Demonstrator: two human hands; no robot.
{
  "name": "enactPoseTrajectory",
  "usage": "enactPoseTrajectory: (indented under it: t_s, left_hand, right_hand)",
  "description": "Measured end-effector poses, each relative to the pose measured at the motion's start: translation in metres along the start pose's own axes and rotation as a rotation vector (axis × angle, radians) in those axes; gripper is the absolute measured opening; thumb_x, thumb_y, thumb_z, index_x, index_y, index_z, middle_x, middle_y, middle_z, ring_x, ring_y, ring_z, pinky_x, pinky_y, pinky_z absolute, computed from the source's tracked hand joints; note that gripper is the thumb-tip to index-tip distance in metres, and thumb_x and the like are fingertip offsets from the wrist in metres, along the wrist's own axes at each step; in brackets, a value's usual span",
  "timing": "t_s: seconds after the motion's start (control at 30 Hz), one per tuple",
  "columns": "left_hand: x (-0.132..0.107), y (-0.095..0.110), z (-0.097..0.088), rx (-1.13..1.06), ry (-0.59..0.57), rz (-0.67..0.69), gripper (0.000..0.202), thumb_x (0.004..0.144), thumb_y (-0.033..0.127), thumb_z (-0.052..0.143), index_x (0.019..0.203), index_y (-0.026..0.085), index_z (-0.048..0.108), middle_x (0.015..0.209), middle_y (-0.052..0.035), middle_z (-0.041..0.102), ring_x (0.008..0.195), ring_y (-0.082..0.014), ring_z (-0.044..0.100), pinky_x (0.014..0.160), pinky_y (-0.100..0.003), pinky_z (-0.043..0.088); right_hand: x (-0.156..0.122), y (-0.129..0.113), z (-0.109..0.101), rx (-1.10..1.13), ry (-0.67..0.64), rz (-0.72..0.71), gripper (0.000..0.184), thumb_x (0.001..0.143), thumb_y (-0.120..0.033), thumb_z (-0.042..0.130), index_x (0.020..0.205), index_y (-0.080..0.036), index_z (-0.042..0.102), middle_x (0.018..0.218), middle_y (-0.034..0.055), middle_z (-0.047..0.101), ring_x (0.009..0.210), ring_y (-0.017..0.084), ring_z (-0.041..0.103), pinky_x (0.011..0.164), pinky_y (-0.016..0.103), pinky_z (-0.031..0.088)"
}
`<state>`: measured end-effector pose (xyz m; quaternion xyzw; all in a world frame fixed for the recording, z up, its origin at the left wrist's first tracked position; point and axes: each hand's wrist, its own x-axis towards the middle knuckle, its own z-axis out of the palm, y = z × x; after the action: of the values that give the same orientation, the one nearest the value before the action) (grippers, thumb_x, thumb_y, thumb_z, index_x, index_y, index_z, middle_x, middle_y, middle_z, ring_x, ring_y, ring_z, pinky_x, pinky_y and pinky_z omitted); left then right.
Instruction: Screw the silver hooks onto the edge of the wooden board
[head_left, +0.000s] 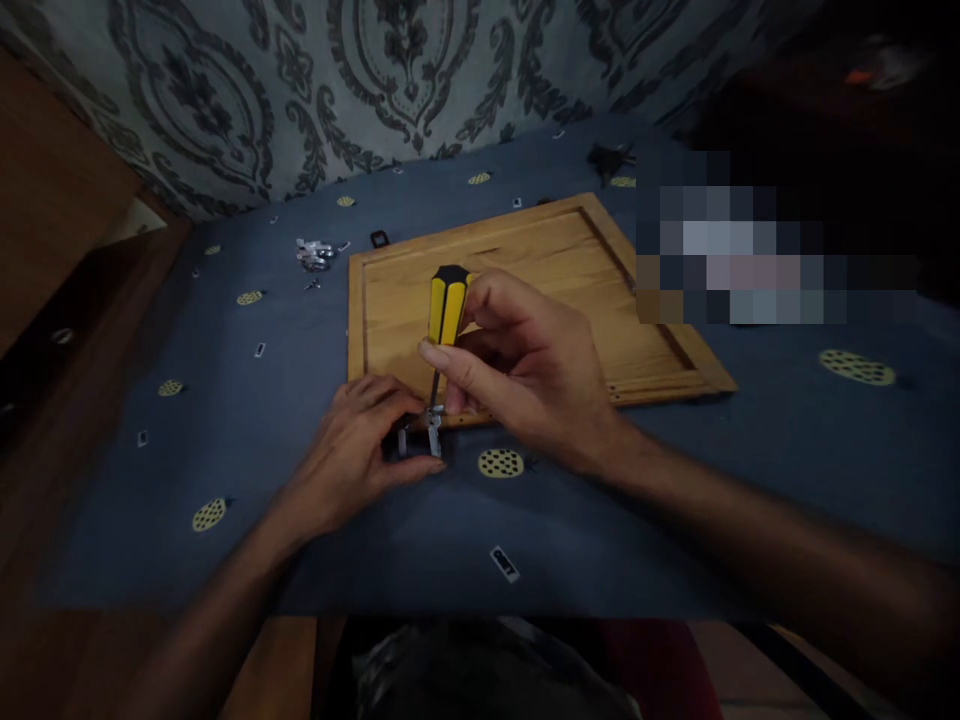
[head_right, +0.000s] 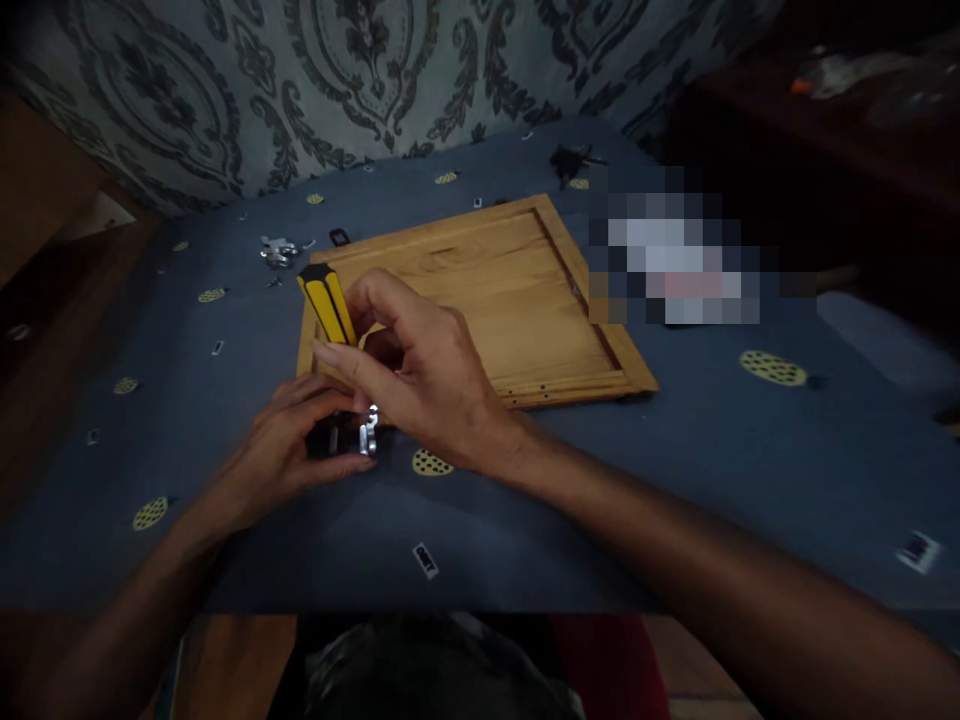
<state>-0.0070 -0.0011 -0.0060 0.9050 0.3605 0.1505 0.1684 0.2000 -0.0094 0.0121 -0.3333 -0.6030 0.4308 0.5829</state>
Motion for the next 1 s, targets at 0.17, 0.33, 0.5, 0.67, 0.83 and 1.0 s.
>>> enactPoseTrajectory:
  t_s: [0.17, 0.33, 0.5, 0.67, 0.83, 1.0]
  left_hand:
    - [0.000, 0.001, -0.001, -0.022, -0.026, -0.026, 0.035, 0.088, 0.049, 0.082, 0.107, 0.022, 0.070, 0.115, -0.0062, 0.073, 0.108, -0.0280, 0.068, 0.093, -0.043, 0.052]
    - [0.002, 0.002, -0.004, -0.014, -0.051, -0.038, 0.036, 0.089, 0.051, 0.080, 0.106, 0.022, 0.070, 0.115, -0.0066, 0.073, 0.108, -0.0287, 0.067, 0.092, -0.044, 0.052]
    - [0.002, 0.002, -0.005, -0.017, -0.060, -0.036, 0.034, 0.090, 0.050, 0.079, 0.107, 0.022, 0.069, 0.113, -0.0059, 0.072, 0.107, -0.0277, 0.067, 0.096, -0.045, 0.051]
    - [0.001, 0.002, -0.003, -0.007, -0.032, -0.035, 0.034, 0.089, 0.049, 0.080, 0.106, 0.022, 0.069, 0.111, -0.0052, 0.073, 0.106, -0.0272, 0.067, 0.093, -0.044, 0.052]
    - [0.001, 0.003, -0.002, -0.004, -0.021, -0.031, 0.033, 0.088, 0.048, 0.082, 0.105, 0.023, 0.070, 0.109, -0.0042, 0.073, 0.103, -0.0263, 0.068, 0.090, -0.042, 0.053]
    - [0.001, 0.002, -0.002, 0.005, -0.014, -0.029, 0.034, 0.087, 0.048, 0.083, 0.105, 0.022, 0.070, 0.108, -0.0049, 0.073, 0.104, -0.0275, 0.067, 0.091, -0.043, 0.052]
  right_hand:
    - [-0.001, 0.004, 0.001, 0.022, -0.018, -0.004, 0.038, 0.091, -0.037, 0.079, 0.081, -0.025, 0.045, 0.074, -0.0073, 0.054, 0.050, 0.007, 0.061, 0.041, 0.020, 0.047]
    - [-0.001, 0.004, 0.000, 0.038, -0.057, 0.006, 0.030, 0.090, -0.035, 0.079, 0.085, -0.023, 0.051, 0.077, -0.0069, 0.057, 0.052, 0.008, 0.062, 0.044, 0.022, 0.050]
    - [0.002, -0.004, -0.008, 0.009, -0.190, 0.053, 0.014, 0.094, -0.026, 0.073, 0.095, -0.022, 0.059, 0.078, -0.0056, 0.062, 0.059, 0.010, 0.066, 0.053, 0.024, 0.054]
    - [0.003, -0.008, -0.010, -0.020, -0.167, 0.020, 0.022, 0.090, -0.033, 0.079, 0.082, -0.020, 0.063, 0.078, -0.0039, 0.059, 0.059, 0.008, 0.059, 0.053, 0.023, 0.049]
    - [0.002, -0.010, -0.009, 0.024, -0.160, 0.124, 0.025, 0.085, -0.036, 0.084, 0.082, -0.020, 0.064, 0.073, -0.0049, 0.059, 0.060, 0.009, 0.058, 0.051, 0.022, 0.049]
    - [0.006, -0.012, -0.011, 0.046, -0.208, 0.084, 0.017, 0.086, -0.026, 0.080, 0.086, -0.021, 0.064, 0.080, -0.0037, 0.064, 0.069, 0.010, 0.065, 0.060, 0.023, 0.056]
